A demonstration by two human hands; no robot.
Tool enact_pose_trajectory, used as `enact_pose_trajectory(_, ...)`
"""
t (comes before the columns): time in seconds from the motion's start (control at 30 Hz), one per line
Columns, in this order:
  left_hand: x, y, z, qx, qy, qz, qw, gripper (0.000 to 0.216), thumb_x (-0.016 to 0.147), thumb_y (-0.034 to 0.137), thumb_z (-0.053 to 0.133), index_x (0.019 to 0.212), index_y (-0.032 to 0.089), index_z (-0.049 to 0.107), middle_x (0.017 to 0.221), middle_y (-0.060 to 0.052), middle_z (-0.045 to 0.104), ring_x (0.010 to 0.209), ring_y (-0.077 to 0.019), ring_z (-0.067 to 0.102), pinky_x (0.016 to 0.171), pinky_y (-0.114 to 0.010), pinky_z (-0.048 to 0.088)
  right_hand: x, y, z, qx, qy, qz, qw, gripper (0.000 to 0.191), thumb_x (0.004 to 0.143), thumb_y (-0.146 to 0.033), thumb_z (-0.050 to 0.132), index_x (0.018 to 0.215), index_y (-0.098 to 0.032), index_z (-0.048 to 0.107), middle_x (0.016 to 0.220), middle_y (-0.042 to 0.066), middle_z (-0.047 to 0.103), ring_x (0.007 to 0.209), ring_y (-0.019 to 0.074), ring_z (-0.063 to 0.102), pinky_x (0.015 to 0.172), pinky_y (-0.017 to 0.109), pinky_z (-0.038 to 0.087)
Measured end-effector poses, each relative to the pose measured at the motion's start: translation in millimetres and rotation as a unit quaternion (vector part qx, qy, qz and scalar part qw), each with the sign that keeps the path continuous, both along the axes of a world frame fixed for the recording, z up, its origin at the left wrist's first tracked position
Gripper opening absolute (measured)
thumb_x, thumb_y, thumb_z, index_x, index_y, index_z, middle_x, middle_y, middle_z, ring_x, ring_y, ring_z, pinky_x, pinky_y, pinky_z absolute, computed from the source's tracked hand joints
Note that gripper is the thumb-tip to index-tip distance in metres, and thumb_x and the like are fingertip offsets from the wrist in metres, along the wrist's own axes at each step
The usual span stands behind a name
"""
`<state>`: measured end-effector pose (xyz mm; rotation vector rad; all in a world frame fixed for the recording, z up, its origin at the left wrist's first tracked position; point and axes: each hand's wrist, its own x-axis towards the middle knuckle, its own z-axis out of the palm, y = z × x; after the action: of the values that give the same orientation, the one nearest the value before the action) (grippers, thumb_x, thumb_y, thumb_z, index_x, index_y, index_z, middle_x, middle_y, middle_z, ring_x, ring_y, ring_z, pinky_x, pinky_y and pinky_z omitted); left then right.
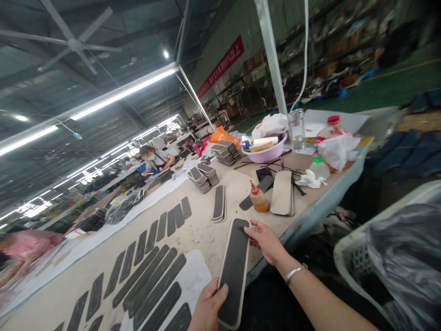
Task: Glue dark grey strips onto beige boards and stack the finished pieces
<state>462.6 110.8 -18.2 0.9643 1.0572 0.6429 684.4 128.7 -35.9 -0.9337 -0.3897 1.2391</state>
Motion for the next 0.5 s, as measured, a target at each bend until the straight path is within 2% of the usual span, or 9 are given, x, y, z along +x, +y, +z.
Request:
enact_pose_trajectory(0.1,3,-5,1.6,-0.015,0.011,0.011,1.000,0.039,0.060,0.037,0.081,0.087,0.010,0.071,0.076,-0.010,0.072,0.083,-0.0284,0.067,0.080,-0.038,0.050,3,0,2.0,0.006,0.001,-0.026,1.000,0.043,0.059,-0.042,0.079,0.090,-0.019,0.061,0.080,0.003,0.067,0.072,0.0175,0.063,0.061,0.026,0.050)
enact_pose_trajectory(0.23,6,-10,10.2,-0.068,-0.010,0.011,0.998,0.035,0.067,0.036,0.077,0.090,0.010,0.071,0.083,-0.012,0.073,0.089,-0.0282,0.067,0.085,-0.039,0.049,6,-1,2.5,-0.001,-0.010,-0.052,0.999,0.037,0.057,-0.042,0.078,0.082,-0.018,0.063,0.073,0.003,0.067,0.065,0.0183,0.062,0.058,0.028,0.050)
enact_pose_trajectory(0.4,10,-15,24.3,-0.115,-0.045,-0.084,0.989,0.042,0.078,0.049,0.062,0.093,0.011,0.071,0.090,-0.013,0.072,0.095,-0.0301,0.065,0.087,-0.039,0.049,8,5,-9.0,-0.023,-0.026,-0.076,0.997,0.038,0.054,-0.041,0.080,0.079,-0.018,0.063,0.070,0.001,0.066,0.063,0.0167,0.060,0.057,0.026,0.048)
enact_pose_trajectory(0.5,10,-17,26.6,-0.116,-0.059,-0.129,0.983,0.046,0.080,0.052,0.058,0.103,0.014,0.068,0.098,-0.012,0.070,0.096,-0.0295,0.065,0.086,-0.039,0.049,9,10,-18.6,-0.035,-0.045,-0.083,0.995,0.038,0.054,-0.040,0.080,0.080,-0.018,0.064,0.072,0.001,0.066,0.065,0.0165,0.059,0.058,0.026,0.048)
